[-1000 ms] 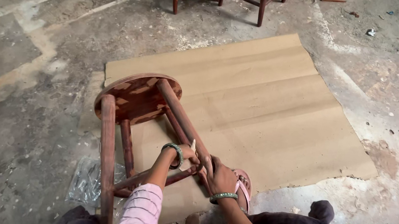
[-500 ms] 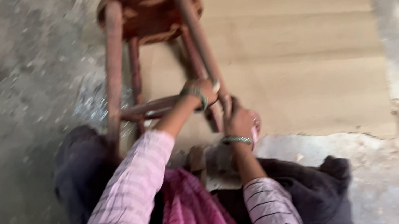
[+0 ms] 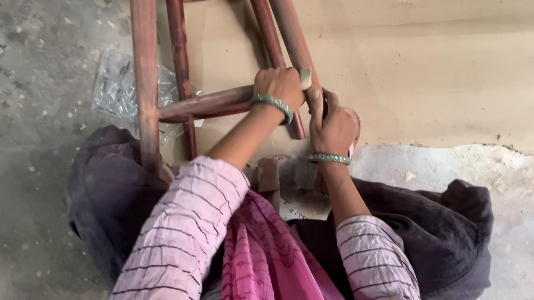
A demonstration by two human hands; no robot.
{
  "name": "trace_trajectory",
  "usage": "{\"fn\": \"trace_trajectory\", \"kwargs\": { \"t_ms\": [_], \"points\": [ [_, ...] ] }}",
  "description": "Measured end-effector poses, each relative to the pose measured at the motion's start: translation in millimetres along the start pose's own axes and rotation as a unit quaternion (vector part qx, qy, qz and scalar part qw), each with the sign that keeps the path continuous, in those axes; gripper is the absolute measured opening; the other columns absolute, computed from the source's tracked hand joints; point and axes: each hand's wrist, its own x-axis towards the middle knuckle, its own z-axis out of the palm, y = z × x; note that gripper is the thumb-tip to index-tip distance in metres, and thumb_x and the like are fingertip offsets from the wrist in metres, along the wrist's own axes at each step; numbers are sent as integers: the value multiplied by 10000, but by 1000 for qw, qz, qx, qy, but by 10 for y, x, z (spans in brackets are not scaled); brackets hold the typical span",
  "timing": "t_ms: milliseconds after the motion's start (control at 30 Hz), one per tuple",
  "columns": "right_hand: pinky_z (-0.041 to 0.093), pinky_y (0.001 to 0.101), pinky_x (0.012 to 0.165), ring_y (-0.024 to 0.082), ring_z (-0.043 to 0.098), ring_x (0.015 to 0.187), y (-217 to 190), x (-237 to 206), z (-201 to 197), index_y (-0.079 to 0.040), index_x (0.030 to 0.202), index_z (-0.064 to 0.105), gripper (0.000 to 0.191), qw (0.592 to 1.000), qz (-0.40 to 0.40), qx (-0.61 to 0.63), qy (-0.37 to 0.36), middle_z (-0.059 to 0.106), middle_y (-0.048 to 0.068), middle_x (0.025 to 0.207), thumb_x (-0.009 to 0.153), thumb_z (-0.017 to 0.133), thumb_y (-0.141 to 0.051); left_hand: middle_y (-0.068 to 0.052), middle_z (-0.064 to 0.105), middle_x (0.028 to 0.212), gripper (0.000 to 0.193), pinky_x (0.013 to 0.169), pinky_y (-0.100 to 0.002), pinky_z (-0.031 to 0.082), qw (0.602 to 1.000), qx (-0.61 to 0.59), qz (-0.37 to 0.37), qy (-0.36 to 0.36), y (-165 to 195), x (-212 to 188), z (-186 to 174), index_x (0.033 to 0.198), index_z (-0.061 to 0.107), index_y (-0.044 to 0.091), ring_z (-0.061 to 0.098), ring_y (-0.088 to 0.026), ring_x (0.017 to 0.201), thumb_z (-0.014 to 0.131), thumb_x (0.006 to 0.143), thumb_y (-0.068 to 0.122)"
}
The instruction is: The person sits on the floor and sands a small wooden stool with a sanding block, working on the legs and seat. The stool is placed on a cardboard sheet, and the person adjusts their grip and position to reach different parts of the stool.
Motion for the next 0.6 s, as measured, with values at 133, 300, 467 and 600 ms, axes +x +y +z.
{"fn": "trace_trajectory", "kwargs": {
  "t_ms": [133, 300, 467, 600],
  "points": [
    [521, 497, 770, 403, 686, 762, 16, 15, 23, -95, 1146, 740, 406, 999, 19, 6, -24, 717, 190, 741, 1046, 523, -424, -209, 725, 783, 95, 674, -436, 541, 888, -301, -37, -345, -202, 337, -295, 885, 669, -2, 677, -262, 649, 698, 841, 77],
    [523, 492, 757, 392, 686, 742, 27, 21, 30, -88, 1111, 754, 391, 1000, -11, 1, 9, 710, 171, 740, 1047, 536, -406, -241, 733, 762, 141, 638, -474, 563, 959, -233, -50, -156, -171, 165, -6, 870, 692, -37, 726, -342, 676, 703, 808, 90],
    [531, 474, 736, 361, 701, 720, 9, 14, 0, -72, 1096, 737, 430, 998, 8, 58, -7, 732, 115, 723, 1058, 520, -441, -190, 735, 732, 139, 723, -443, 567, 974, 60, 54, 211, -43, -115, 280, 857, 679, 27, 735, -331, 739, 727, 761, 115],
    [543, 451, 724, 348, 718, 724, -41, 29, -34, -79, 1115, 745, 463, 998, 20, 64, -13, 734, 115, 714, 1048, 504, -469, -153, 752, 913, 240, 763, -402, 582, 998, 11, 62, 24, -236, -60, 123, 1050, 682, 67, 736, -287, 838, 686, 879, 236]
  ]
}}
